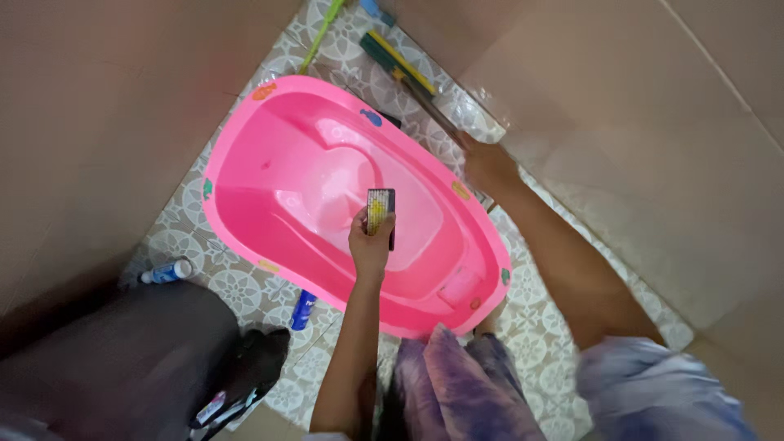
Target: The person scrubs the tiled wall with a handheld brush, then rinses the brush in a bucket and pours water onto the wall. They continue scrubbing the wall and floor, and finally use a squeegee to wipe the floor.
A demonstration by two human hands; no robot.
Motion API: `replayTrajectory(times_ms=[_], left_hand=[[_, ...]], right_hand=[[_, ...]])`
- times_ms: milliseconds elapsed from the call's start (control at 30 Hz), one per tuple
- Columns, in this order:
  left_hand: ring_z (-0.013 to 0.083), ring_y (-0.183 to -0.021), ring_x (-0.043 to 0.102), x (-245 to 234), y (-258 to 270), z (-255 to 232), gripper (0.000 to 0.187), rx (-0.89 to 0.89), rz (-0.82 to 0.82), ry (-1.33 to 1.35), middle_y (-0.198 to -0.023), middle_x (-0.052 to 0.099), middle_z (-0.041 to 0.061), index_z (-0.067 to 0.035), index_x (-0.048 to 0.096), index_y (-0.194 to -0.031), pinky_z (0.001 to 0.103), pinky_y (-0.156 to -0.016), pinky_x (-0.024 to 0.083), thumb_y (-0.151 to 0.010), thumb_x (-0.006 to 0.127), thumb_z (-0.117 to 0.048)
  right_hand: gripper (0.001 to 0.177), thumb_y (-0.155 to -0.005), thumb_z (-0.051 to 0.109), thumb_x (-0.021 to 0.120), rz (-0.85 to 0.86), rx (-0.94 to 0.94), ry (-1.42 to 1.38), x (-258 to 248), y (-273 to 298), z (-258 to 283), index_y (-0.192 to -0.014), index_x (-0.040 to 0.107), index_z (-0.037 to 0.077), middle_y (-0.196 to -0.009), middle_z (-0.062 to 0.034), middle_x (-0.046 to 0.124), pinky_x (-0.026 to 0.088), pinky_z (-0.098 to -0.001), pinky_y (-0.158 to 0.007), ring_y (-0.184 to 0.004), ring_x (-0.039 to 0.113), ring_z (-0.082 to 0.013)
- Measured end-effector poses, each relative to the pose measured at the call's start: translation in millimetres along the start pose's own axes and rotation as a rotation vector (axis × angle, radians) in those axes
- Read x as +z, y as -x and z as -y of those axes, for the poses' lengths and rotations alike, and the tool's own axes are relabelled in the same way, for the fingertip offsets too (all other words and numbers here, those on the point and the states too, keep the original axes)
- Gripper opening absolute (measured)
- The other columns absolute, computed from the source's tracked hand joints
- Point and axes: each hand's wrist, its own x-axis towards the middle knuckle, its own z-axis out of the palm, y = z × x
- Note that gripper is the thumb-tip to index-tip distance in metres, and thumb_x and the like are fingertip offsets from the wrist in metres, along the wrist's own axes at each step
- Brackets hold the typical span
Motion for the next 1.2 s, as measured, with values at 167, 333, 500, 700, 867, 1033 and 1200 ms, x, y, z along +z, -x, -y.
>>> replayTrajectory(times_ms=[167, 333, 500, 700, 867, 1033, 1200], left_hand=[[0.0088, -0.073, 0.062, 15, 0, 7, 0.055, 0.018, 0.041, -0.009, -0.093, 0.070, 0.004, 0.002, 0.059, -0.130, 0.024, -0.060, 0.052, -0.084, 0.081, -0.019], [0.0082, -0.073, 0.063, 39, 6, 1, 0.057, 0.039, 0.116, -0.007, -0.093, 0.070, 0.004, 0.003, 0.058, -0.133, 0.024, -0.060, 0.052, -0.085, 0.080, -0.018], [0.0080, -0.071, 0.062, 52, 11, -14, 0.056, 0.061, 0.137, -0.049, -0.092, 0.070, 0.005, 0.004, 0.060, -0.133, 0.024, -0.061, 0.052, -0.087, 0.079, -0.020], [0.0079, -0.072, 0.062, 42, 9, -13, 0.057, 0.068, 0.135, -0.074, -0.093, 0.070, 0.004, 0.004, 0.058, -0.132, 0.024, -0.062, 0.053, -0.085, 0.080, -0.020], [0.0088, -0.070, 0.061, 37, 5, 1, 0.053, 0.079, 0.123, -0.047, -0.090, 0.069, 0.005, 0.004, 0.059, -0.131, 0.024, -0.059, 0.051, -0.086, 0.079, -0.017], [0.0069, -0.066, 0.058, 41, 11, -3, 0.053, 0.068, 0.151, 0.036, -0.086, 0.067, 0.003, 0.004, 0.059, -0.130, 0.023, -0.054, 0.048, -0.086, 0.079, -0.015], [0.0096, -0.061, 0.056, 44, 34, -6, 0.053, 0.078, 0.134, 0.004, -0.083, 0.067, 0.005, 0.005, 0.058, -0.130, 0.026, -0.051, 0.045, -0.087, 0.079, -0.017]], right_hand=[[0.060, -0.103, 0.031, 0.042, 0.145, 0.123, -0.029, 59, 135, -118, -0.162, 0.029, 0.035, -0.106, -0.0252, 0.073, 0.055, -0.0555, -0.082, -0.092, 0.070, -0.0458], [0.053, -0.103, 0.038, 0.042, 0.220, 0.165, -0.096, 80, 206, -157, -0.155, 0.037, 0.037, -0.115, -0.0182, 0.073, 0.057, -0.0522, -0.086, -0.097, 0.070, -0.0421], [0.059, -0.100, 0.028, 0.041, 0.232, 0.080, -0.065, 49, 117, -83, -0.158, 0.030, 0.035, -0.133, -0.0137, 0.064, 0.057, -0.0511, -0.086, -0.095, 0.071, -0.0401], [0.057, -0.102, 0.030, 0.045, 0.104, 0.246, -0.240, 15, 98, -39, -0.156, 0.034, 0.044, -0.115, -0.0198, 0.072, 0.055, -0.0508, -0.089, -0.102, 0.070, -0.0402], [0.067, -0.100, 0.024, 0.047, 0.098, 0.361, -0.051, 17, 155, -105, -0.160, 0.025, 0.046, -0.115, -0.0208, 0.072, 0.055, -0.0574, -0.084, -0.102, 0.069, -0.0423], [0.076, -0.095, 0.020, 0.050, 0.099, 0.329, -0.011, 17, 129, -80, -0.163, 0.023, 0.040, -0.113, -0.0226, 0.072, 0.055, -0.0559, -0.086, -0.101, 0.070, -0.0422], [0.075, -0.093, 0.014, 0.056, -0.003, 0.306, -0.254, 64, 58, -94, -0.159, 0.027, 0.034, -0.099, -0.0186, 0.069, 0.055, -0.0509, -0.074, -0.085, 0.067, -0.0349]])
